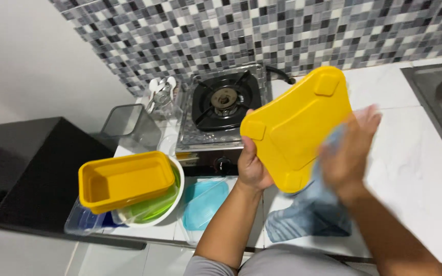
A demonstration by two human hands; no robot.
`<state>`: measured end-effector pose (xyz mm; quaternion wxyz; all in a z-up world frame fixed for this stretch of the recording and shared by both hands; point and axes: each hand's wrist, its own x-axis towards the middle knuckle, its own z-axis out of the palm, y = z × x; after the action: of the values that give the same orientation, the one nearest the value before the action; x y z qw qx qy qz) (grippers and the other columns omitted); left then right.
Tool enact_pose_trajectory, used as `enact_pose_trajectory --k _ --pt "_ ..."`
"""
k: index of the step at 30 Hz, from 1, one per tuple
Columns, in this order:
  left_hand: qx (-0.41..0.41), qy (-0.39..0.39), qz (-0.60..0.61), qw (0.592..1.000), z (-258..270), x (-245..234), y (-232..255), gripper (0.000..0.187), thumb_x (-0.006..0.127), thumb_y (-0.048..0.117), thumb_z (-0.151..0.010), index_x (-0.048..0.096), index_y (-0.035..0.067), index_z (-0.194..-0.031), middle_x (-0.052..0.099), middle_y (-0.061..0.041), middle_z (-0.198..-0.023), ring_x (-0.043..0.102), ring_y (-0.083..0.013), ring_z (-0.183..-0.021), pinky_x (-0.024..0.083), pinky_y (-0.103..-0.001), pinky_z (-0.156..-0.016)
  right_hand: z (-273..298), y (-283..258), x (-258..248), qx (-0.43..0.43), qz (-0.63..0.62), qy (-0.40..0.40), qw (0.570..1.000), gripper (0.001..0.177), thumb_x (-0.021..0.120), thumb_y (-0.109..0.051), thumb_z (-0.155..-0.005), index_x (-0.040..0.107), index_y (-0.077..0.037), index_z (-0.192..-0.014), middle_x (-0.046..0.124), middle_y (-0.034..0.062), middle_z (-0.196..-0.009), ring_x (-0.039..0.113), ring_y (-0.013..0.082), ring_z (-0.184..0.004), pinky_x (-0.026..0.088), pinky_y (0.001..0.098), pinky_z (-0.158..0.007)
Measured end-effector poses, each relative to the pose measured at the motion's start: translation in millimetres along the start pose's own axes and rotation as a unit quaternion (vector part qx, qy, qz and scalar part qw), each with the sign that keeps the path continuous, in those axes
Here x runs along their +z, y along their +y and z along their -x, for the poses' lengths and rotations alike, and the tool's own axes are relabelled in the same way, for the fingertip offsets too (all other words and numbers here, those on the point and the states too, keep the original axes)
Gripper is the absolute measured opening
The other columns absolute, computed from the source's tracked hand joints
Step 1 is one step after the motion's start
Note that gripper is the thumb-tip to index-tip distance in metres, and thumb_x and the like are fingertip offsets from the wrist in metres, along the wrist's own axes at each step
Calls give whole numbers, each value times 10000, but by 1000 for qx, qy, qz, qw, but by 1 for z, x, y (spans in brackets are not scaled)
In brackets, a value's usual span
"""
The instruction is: Drying plastic containers and lids with a cloth and wiping down the kitchen counter.
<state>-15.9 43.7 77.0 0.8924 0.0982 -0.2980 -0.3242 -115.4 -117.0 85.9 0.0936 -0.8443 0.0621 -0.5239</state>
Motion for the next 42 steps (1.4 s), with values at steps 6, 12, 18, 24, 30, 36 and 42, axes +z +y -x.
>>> enact_pose_trajectory --k 6,12,18,24,30,36,42 --pt "23 18 -129 991 18 -38 24 810 548 576 -1034 161 323 -1699 301 -62 -1710 315 -325 -1560 253 -556 -1283 37 51 5 306 -258 -27 916 515 597 -387 -1160 533 7 -835 481 74 -639 427 82 -607 366 272 -542" --pt "-7 60 -144 988 75 -10 42 916 625 601 -942 103 301 -1632 317 -103 -1664 372 -312 -1515 373 -569 -1173 60 65 -4 165 -182 33 969 418 614 -269 -1157 489 -36 -833 573 87 -766 502 175 -750 392 321 -644" --pt "-9 93 -43 995 142 -22 32 822 643 386 -964 312 15 -1620 510 -203 -1540 509 -377 -1408 450 -507 -1177 75 35 -24 -31 -161 -103 981 105 625 -159 -1003 617 -74 -941 670 111 -943 605 295 -1043 472 429 -869" --pt "15 189 -169 967 174 2 18 645 582 179 -989 341 119 -1584 529 -133 -1494 557 -340 -1347 477 -494 -1118 55 6 -41 -25 -194 -105 975 216 628 -160 -1108 622 -131 -1322 658 97 -1262 611 324 -1243 491 432 -1116" --pt "-36 165 -124 978 179 -15 -39 669 539 368 -1097 258 107 -1645 481 -142 -1539 526 -323 -1382 468 -491 -1133 97 -43 12 -197 -166 -116 959 565 384 -400 -1073 245 -265 -1604 157 163 -1697 271 412 -1510 311 626 -1123" --pt "-116 118 -316 934 206 -12 -39 651 536 319 -1114 249 138 -1669 490 -85 -1553 504 -204 -1415 435 -388 -1186 88 -19 37 -65 -237 -134 960 586 386 -241 -1105 197 -147 -1651 89 258 -1742 232 381 -1594 249 538 -1253" --pt "-141 99 -717 676 205 106 63 799 475 -75 -863 339 137 -1621 572 -138 -1515 602 -227 -1269 471 -395 -1129 88 7 35 243 -398 -152 871 450 379 -313 -1245 543 10 -1512 680 132 -1051 573 158 -697 485 322 -650"
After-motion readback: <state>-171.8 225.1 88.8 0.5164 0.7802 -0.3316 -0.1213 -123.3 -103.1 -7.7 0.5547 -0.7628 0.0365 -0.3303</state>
